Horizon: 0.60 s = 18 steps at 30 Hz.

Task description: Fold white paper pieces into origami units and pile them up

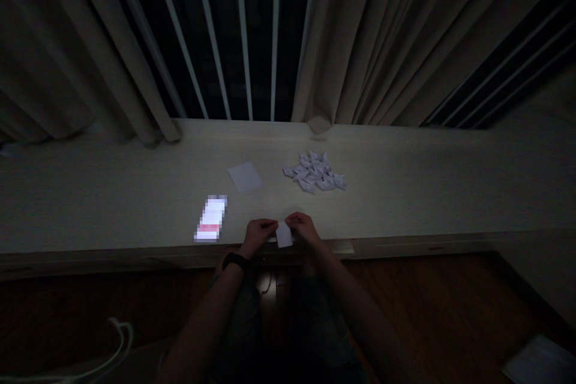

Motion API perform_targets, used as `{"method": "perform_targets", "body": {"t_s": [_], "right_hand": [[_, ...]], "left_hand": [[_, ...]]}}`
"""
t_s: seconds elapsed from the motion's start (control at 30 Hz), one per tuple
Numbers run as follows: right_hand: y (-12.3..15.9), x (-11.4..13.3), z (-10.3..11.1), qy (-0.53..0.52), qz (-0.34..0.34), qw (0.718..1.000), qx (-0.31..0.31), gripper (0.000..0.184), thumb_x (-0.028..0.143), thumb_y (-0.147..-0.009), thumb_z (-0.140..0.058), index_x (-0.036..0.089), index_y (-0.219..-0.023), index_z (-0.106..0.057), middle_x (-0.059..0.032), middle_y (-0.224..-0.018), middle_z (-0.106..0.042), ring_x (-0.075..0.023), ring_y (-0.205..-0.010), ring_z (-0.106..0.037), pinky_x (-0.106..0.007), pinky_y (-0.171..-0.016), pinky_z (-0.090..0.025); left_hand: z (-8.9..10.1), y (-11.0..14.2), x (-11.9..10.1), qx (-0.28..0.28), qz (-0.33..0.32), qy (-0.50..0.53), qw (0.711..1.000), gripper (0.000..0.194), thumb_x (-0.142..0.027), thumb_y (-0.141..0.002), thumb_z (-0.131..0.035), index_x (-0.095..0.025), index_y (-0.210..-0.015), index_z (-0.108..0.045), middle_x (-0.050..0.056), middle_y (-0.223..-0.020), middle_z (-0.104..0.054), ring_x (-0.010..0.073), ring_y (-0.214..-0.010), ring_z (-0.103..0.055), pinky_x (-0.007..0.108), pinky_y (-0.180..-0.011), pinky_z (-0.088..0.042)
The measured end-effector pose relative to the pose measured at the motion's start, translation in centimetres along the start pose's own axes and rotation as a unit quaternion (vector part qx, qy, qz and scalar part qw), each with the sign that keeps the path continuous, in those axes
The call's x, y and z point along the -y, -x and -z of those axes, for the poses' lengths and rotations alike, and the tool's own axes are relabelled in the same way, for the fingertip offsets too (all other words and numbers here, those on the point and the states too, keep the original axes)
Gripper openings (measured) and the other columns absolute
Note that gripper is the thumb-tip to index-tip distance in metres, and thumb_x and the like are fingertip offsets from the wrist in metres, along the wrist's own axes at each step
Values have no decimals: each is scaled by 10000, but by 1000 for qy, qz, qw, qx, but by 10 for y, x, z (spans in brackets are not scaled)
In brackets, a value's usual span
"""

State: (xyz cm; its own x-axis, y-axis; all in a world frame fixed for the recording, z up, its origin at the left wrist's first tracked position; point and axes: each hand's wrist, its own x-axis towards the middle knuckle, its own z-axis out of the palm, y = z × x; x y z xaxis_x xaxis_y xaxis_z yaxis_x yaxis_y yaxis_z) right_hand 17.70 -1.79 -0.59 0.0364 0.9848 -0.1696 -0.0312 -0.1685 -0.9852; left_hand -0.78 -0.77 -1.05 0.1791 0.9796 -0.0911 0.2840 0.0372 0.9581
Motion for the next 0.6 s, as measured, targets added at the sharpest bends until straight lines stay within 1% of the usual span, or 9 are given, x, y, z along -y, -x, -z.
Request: {"method": "perform_targets", "body": {"t_s": [0.1, 0.2, 0.3, 0.4, 0.47, 0.53, 0.6], "right_hand": [[-1, 1, 2, -10, -2, 1000, 8, 205, 338, -582, -685, 169, -689, -638, 9, -618, -606, -122, -566, -515, -242, -549, -391], [-2, 2, 3, -23, -15, 1000, 12, 229, 339, -569, -705, 170, -716, -658, 0, -641, -629, -130, -578, -538, -250, -563, -412], [-2, 4, 4, -36, -36, 998, 27, 294, 387, -570, -731, 165, -750, -665, -11, -646, -641, -146, -575, -564, -276, -573, -444], [-1, 6, 4, -24, -48, 997, 49, 332, 451, -577, -737, 149, -689, -655, -19, -612, -627, -152, -553, -567, -294, -570, -462], [0, 5, 3, -7, -37, 998, 48, 347, 476, -583, -734, 149, -665, -650, -15, -598, -618, -144, -543, -555, -285, -562, -457], [0, 3, 3, 4, -12, 999, 36, 353, 495, -604, -720, 155, -666, -652, -10, -603, -617, -136, -549, -545, -271, -559, -448], [1, 2, 3, 10, 10, 999, 30, 351, 504, -624, -705, 160, -673, -657, -8, -613, -621, -133, -563, -542, -261, -565, -440]], "left_hand": [[1, 1, -3, 7, 8, 11, 1000, 293, -365, -714, -700, -126, -879, -737, 98, -815, -735, 190, -691, -680, 282, -643, -548], [1, 2, -9, 17, 22, 30, 999, 269, -340, -707, -708, -120, -860, -734, 92, -790, -732, 183, -662, -674, 278, -630, -549], [2, 4, -14, 13, 27, 50, 998, 256, -320, -702, -712, -118, -859, -730, 88, -804, -733, 180, -676, -674, 277, -639, -552], [3, 5, -16, 7, 18, 54, 998, 273, -328, -708, -708, -118, -880, -730, 93, -844, -734, 182, -724, -678, 271, -670, -551], [3, 6, -16, 3, 12, 56, 998, 323, -339, -705, -711, -119, -941, -723, 93, -854, -735, 182, -740, -679, 267, -672, -548], [3, 6, -14, -4, 16, 58, 998, 386, -349, -684, -730, -118, -992, -711, 94, -847, -735, 187, -742, -682, 267, -660, -546], [2, 5, -10, -13, 24, 51, 998, 400, -364, -659, -748, -113, -968, -716, 100, -834, -735, 196, -739, -683, 272, -652, -548]]}}
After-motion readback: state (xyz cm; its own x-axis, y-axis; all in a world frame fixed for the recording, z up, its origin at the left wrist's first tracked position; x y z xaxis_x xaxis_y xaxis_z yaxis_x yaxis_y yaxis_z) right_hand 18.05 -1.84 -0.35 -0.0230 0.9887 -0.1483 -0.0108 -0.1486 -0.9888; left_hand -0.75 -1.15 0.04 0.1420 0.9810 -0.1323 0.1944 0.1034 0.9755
